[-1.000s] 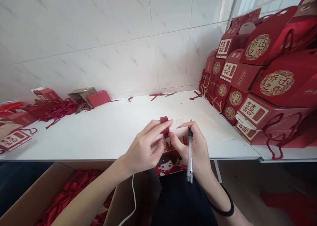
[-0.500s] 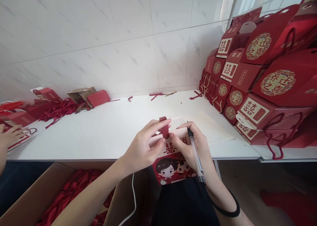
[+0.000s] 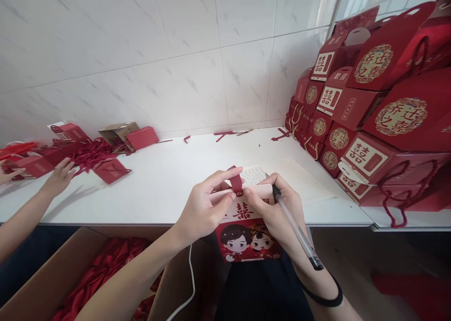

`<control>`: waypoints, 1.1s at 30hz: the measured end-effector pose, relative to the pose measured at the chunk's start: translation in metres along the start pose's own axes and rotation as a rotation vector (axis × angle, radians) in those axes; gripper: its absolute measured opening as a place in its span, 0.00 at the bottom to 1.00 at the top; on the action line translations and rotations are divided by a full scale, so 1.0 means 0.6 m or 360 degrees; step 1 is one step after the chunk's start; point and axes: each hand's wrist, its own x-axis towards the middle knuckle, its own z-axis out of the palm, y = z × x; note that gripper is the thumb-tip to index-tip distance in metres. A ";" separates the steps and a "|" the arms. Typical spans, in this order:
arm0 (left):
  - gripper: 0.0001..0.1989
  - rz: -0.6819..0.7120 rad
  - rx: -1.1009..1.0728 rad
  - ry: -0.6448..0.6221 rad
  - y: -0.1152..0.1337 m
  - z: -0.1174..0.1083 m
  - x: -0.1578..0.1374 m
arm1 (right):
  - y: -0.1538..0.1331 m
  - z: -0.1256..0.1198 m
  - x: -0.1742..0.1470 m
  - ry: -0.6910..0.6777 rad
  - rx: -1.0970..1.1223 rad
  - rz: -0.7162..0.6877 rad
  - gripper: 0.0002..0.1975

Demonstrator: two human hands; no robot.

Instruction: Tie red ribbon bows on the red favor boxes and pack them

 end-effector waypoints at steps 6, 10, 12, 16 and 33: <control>0.21 -0.0137 -0.0077 0.0013 -0.006 0.000 -0.002 | -0.001 0.003 -0.006 -0.0013 0.0041 0.0073 0.17; 0.21 -0.0183 -0.0143 0.0074 -0.007 -0.002 -0.008 | 0.007 0.008 -0.008 -0.0109 0.0236 0.0148 0.19; 0.26 -0.0139 -0.0238 0.0087 -0.011 -0.007 -0.015 | 0.011 0.011 -0.008 -0.0169 0.0287 0.0215 0.19; 0.28 -0.0152 -0.0415 0.0026 -0.025 -0.023 -0.038 | 0.014 0.019 -0.006 -0.0255 0.0306 0.0389 0.19; 0.12 -0.0828 -0.0831 0.1863 -0.081 -0.170 -0.300 | 0.206 -0.014 0.031 -0.0637 -0.1217 -0.0183 0.21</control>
